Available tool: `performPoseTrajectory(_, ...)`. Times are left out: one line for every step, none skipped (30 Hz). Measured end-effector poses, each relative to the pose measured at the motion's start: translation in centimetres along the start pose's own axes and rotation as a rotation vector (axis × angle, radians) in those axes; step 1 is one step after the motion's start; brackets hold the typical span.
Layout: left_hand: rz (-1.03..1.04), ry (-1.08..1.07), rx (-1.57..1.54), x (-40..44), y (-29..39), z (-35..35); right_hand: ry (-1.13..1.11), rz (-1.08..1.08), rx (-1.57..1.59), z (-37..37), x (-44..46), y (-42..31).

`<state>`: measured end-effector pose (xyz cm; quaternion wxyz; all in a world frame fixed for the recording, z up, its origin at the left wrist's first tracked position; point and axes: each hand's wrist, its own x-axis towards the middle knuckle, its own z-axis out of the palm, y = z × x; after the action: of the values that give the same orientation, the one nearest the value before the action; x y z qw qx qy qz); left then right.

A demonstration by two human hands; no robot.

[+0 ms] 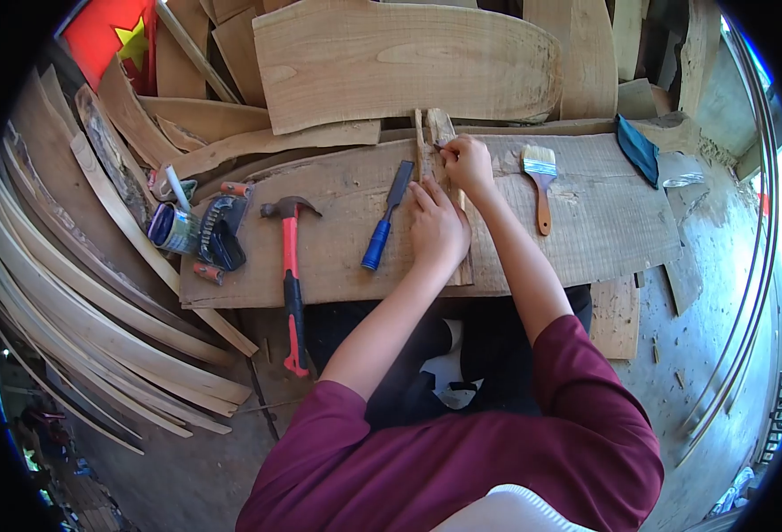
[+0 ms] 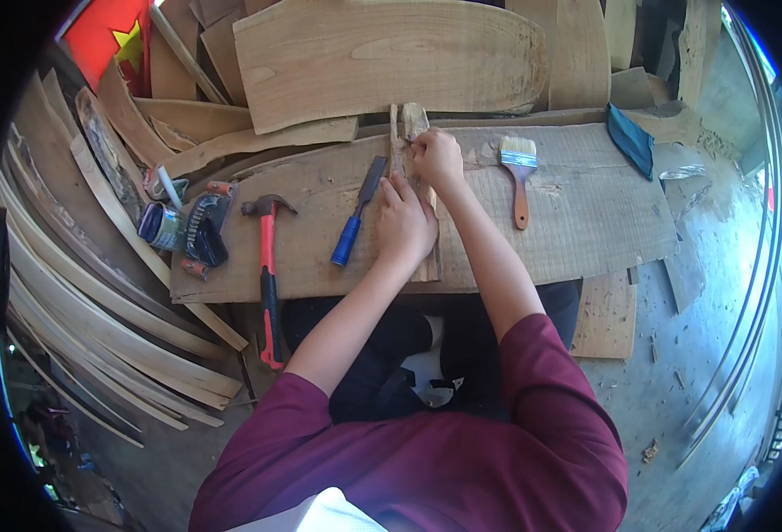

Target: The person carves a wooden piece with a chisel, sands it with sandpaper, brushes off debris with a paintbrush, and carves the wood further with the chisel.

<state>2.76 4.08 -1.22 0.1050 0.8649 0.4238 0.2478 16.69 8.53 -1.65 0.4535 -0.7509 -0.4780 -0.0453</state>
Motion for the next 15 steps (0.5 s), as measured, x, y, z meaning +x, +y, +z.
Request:
performPoseTrajectory(0.004, 0.002, 0.008, 0.0, -0.1, 0.1, 0.007, 0.012, -0.013, 0.7, 1.3, 0.3)
performPoseTrajectory(0.012, 0.016, 0.008, -0.1, -0.3, 0.3, 0.012, 0.026, -0.028, 1.2, 2.4, 0.7)
performPoseTrajectory(0.021, 0.031, 0.007, -0.1, -0.3, 0.3, -0.068, 0.118, -0.068, 1.5, 3.7, 0.5)
performPoseTrajectory(0.024, 0.035, 0.014, 0.0, -0.2, 0.3, -0.064, 0.116, -0.062, 1.8, 4.2, 0.3)
performPoseTrajectory(0.017, 0.019, 0.000, 0.0, -0.3, 0.3, -0.045, 0.080, -0.092, 2.2, 4.5, 0.1)
performPoseTrajectory(0.008, 0.000, -0.014, 0.0, -0.4, 0.2, -0.028, 0.046, -0.123, 2.3, 4.5, -0.3)
performPoseTrajectory(0.006, -0.002, -0.012, -0.1, -0.5, 0.1, -0.031, 0.048, -0.121, 2.2, 4.2, -0.3)
performPoseTrajectory(0.008, 0.004, -0.025, 0.0, -0.5, 0.2, -0.043, 0.075, -0.099, 2.0, 3.9, -0.2)
performPoseTrajectory(0.010, 0.011, -0.041, 0.0, -0.5, 0.2, -0.054, 0.101, -0.079, 1.7, 3.5, 0.0)
performPoseTrajectory(0.008, 0.009, -0.046, 0.0, -0.4, 0.2, -0.056, 0.102, -0.084, 1.4, 3.0, 0.2)
performPoseTrajectory(0.003, -0.001, -0.046, 0.0, -0.4, 0.2, -0.030, 0.064, -0.070, 1.1, 2.4, 0.4)
performPoseTrajectory(-0.004, -0.013, -0.046, 0.0, -0.3, -0.1, -0.006, 0.027, -0.055, 0.9, 1.8, 0.6)
performPoseTrajectory(-0.007, -0.017, -0.050, 0.1, -0.3, -0.4, -0.011, 0.028, -0.059, 0.6, 1.4, 0.7)
performPoseTrajectory(-0.010, -0.054, -0.080, 0.2, -0.2, -0.7, 0.024, 0.015, -0.049, 0.4, 0.9, 0.9)
performPoseTrajectory(-0.014, -0.095, -0.110, 0.0, -0.1, -0.8, 0.056, 0.004, -0.040, 0.0, 0.3, 0.8)
